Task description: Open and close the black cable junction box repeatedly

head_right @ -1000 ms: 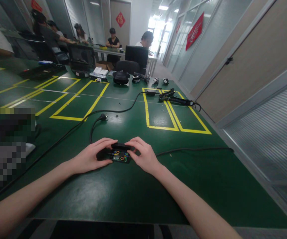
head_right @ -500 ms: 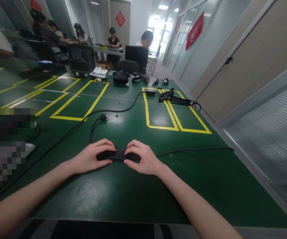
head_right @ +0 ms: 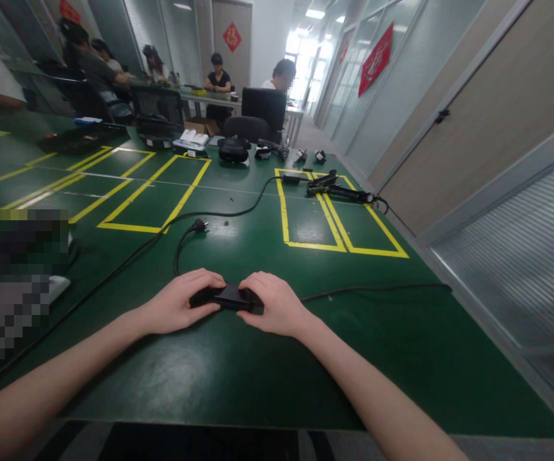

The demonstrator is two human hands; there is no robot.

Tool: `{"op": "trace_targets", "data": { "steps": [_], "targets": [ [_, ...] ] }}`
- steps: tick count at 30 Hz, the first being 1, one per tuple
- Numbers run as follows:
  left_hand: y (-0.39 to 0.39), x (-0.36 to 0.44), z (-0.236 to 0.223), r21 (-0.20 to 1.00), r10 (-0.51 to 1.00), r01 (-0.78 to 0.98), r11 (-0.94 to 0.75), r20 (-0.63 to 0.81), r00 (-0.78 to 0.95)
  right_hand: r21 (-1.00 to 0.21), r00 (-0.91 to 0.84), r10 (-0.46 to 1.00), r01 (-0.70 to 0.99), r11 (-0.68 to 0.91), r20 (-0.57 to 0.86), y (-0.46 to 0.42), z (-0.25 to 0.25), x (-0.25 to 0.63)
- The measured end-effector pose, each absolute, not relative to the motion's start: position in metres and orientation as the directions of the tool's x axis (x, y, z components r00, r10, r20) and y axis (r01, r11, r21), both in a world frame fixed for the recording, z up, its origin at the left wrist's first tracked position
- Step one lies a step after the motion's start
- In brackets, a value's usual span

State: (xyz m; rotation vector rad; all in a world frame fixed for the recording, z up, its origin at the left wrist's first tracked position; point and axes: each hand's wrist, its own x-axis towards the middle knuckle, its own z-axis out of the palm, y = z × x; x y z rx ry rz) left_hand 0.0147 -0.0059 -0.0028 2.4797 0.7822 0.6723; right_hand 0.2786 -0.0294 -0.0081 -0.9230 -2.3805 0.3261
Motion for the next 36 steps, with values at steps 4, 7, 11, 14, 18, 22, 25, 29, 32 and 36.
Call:
{"op": "trace_targets", "data": {
  "steps": [4, 7, 11, 14, 18, 22, 25, 29, 32, 36],
  "targets": [
    [-0.010, 0.022, -0.001, 0.376, 0.600, 0.490, -0.787, 0.280, 0.749, -0.358, -0.634, 0.638, 0.528, 0.770, 0.437, -0.031, -0.007, 0.277],
    [-0.012, 0.026, -0.001, 0.298, 0.575, 0.501, -0.812, 0.269, 0.772, -0.338, -0.654, 0.618, 0.517, 0.786, 0.436, -0.033, -0.006, 0.276],
    [-0.014, 0.027, 0.001, 0.281, 0.548, 0.478, -0.832, 0.276, 0.790, -0.334, -0.668, 0.610, 0.510, 0.793, 0.426, -0.033, -0.005, 0.277],
    [-0.014, 0.026, 0.002, 0.281, 0.543, 0.473, -0.835, 0.279, 0.792, -0.322, -0.682, 0.585, 0.489, 0.811, 0.439, -0.032, -0.006, 0.278],
    [-0.015, 0.026, -0.001, 0.294, 0.528, 0.450, -0.843, 0.293, 0.797, -0.283, -0.698, 0.562, 0.486, 0.827, 0.444, -0.032, -0.007, 0.278],
    [-0.015, 0.025, -0.002, 0.320, 0.522, 0.434, -0.842, 0.284, 0.804, -0.279, -0.676, 0.558, 0.486, 0.829, 0.481, -0.032, -0.008, 0.278],
    [-0.014, 0.024, -0.002, 0.348, 0.536, 0.438, -0.829, 0.274, 0.798, -0.305, -0.648, 0.559, 0.471, 0.828, 0.517, -0.033, -0.008, 0.277],
    [-0.013, 0.023, -0.003, 0.338, 0.551, 0.453, -0.825, 0.308, 0.776, -0.283, -0.653, 0.542, 0.466, 0.838, 0.529, -0.034, -0.006, 0.276],
    [-0.014, 0.023, -0.004, 0.348, 0.550, 0.447, -0.824, 0.307, 0.777, -0.298, -0.651, 0.549, 0.464, 0.834, 0.524, -0.035, -0.004, 0.275],
    [-0.014, 0.023, -0.003, 0.343, 0.550, 0.448, -0.825, 0.309, 0.776, -0.316, -0.657, 0.545, 0.446, 0.838, 0.520, -0.034, -0.005, 0.275]
  ]
}}
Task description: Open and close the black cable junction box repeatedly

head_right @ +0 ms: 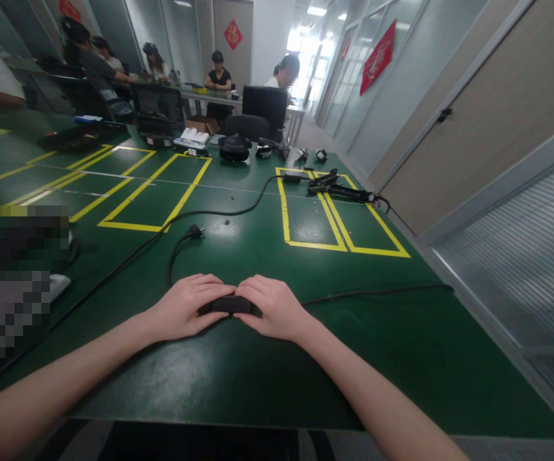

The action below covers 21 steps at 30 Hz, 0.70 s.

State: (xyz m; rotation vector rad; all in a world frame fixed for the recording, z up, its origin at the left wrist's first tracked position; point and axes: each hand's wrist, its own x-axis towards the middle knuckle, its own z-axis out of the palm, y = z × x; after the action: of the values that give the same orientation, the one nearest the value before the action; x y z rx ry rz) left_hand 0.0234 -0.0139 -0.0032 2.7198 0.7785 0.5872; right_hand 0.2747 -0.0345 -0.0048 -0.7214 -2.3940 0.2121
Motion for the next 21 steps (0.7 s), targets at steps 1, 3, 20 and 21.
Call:
{"op": "trace_targets", "data": {
  "steps": [1, 3, 20, 21],
  "targets": [
    [-0.014, 0.023, -0.003, 0.340, 0.553, 0.453, -0.824, 0.314, 0.771, -0.312, -0.659, 0.542, 0.443, 0.840, 0.521, -0.034, -0.005, 0.274],
    [-0.013, 0.024, -0.003, 0.336, 0.555, 0.456, -0.824, 0.320, 0.768, -0.320, -0.655, 0.547, 0.444, 0.837, 0.522, -0.035, -0.005, 0.274],
    [-0.013, 0.023, 0.004, 0.086, 0.355, 0.408, -0.909, 0.675, 0.647, -0.939, -0.353, 0.920, 0.226, 0.261, 0.171, -0.029, 0.007, 0.300],
    [-0.013, 0.022, 0.005, 0.096, 0.360, 0.413, -0.906, 0.690, 0.628, -0.943, -0.267, 0.942, 0.207, 0.261, 0.202, -0.024, 0.011, 0.310]
  ]
}}
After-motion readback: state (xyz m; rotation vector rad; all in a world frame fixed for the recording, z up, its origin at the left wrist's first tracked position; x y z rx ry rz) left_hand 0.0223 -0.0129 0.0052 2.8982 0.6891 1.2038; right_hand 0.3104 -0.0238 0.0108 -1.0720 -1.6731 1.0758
